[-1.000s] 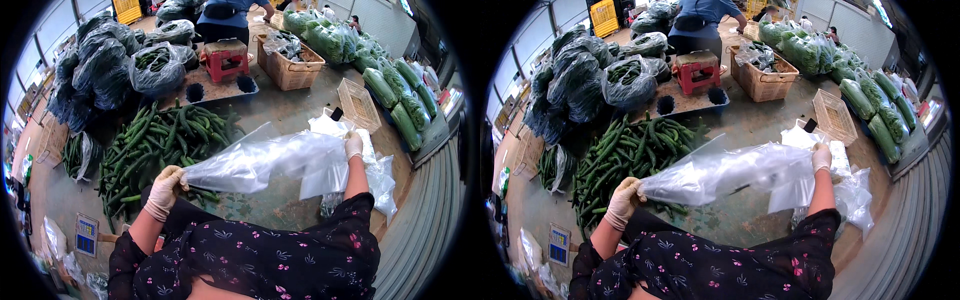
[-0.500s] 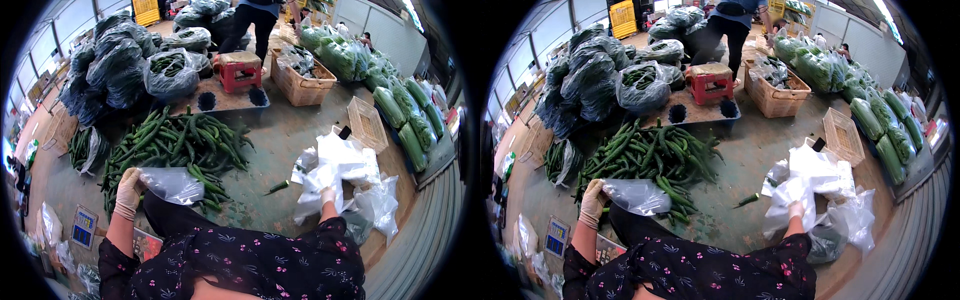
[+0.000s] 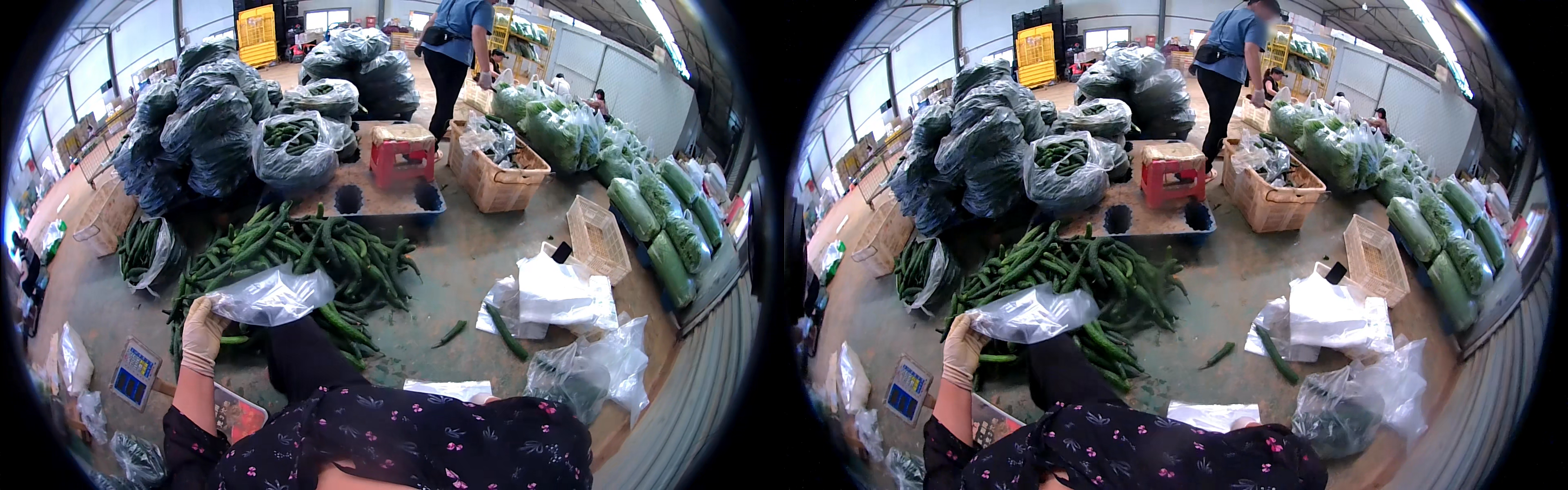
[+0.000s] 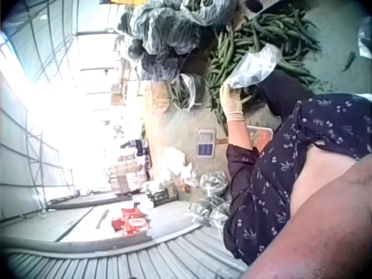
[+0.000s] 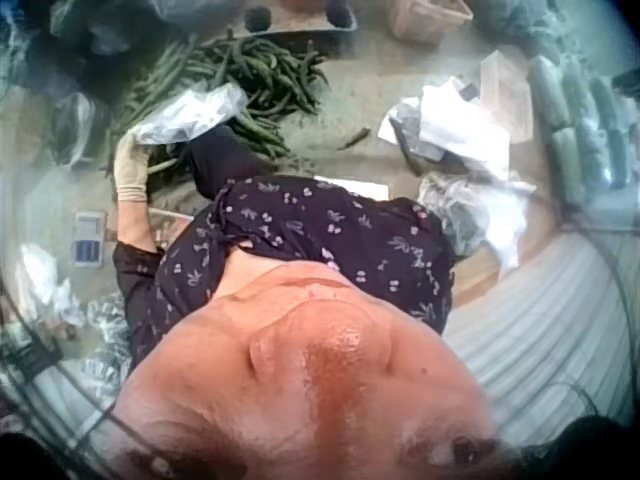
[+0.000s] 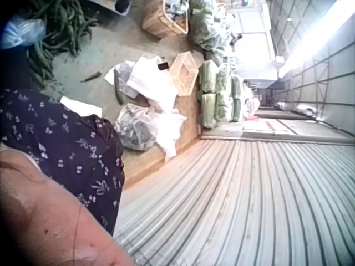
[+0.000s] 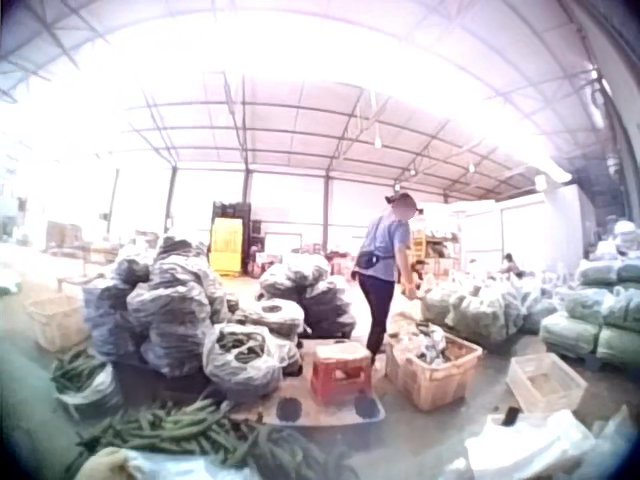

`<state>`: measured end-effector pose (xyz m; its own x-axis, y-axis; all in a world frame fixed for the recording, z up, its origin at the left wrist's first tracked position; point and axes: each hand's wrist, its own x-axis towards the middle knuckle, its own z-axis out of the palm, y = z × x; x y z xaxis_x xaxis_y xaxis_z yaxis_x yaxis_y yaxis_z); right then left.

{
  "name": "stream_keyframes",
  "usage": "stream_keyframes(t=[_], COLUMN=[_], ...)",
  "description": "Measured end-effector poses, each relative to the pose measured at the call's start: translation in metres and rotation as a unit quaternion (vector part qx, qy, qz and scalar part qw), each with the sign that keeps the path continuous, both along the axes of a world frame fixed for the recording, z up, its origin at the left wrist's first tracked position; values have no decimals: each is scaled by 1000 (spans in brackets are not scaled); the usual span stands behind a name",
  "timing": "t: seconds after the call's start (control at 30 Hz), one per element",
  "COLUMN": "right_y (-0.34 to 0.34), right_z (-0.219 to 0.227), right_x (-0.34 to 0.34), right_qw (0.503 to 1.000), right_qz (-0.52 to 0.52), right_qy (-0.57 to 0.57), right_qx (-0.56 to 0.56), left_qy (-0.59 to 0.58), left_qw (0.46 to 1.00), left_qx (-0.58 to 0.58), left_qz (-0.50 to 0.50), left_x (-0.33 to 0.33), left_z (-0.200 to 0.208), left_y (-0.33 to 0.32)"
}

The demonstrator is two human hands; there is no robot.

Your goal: The person sorts cucumbers by hand from a pile into plastic bags, weighs the filled bags on a scale, ties the bags closed, and moves them onto a stack.

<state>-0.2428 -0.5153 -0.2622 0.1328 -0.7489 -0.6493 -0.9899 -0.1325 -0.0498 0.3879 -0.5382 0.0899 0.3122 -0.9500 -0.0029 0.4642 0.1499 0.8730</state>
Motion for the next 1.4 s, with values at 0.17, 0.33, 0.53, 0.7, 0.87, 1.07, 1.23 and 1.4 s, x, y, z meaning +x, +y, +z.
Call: stream_keyframes(t=[0.17,0.33,0.53,0.7,0.87,1.07,1.23,1.4], right_y=[-23,-28,-59,-84,-137,-200,-212,-203], right_z=[15,3,30,8,-24,-31,-45,-73], right_x=[15,-1,30,6,-33,-84,-121,-155], right_qw=[999,992,948,867,850,844,761,794], right_qz=[-22,-83,-257,-441,-515,-471,-582,-575], right_qy=[4,27,-54,-201,-83,-18,-219,-158], right_qx=[38,94,182,113,-75,-258,-184,-119], left_qy=[1,-29,-26,-49,-247,-190,-384,-500], left_qw=[997,997,992,986,907,877,798,749], left_qx=[-5,43,108,156,328,416,454,433], left_qz=[72,49,63,24,97,148,96,45], left_x=[40,123,210,275,276,236,267,299], left_z=[30,29,12,1,7,48,95,111], left_y=[33,38,80,68,19,-6,-5,8])
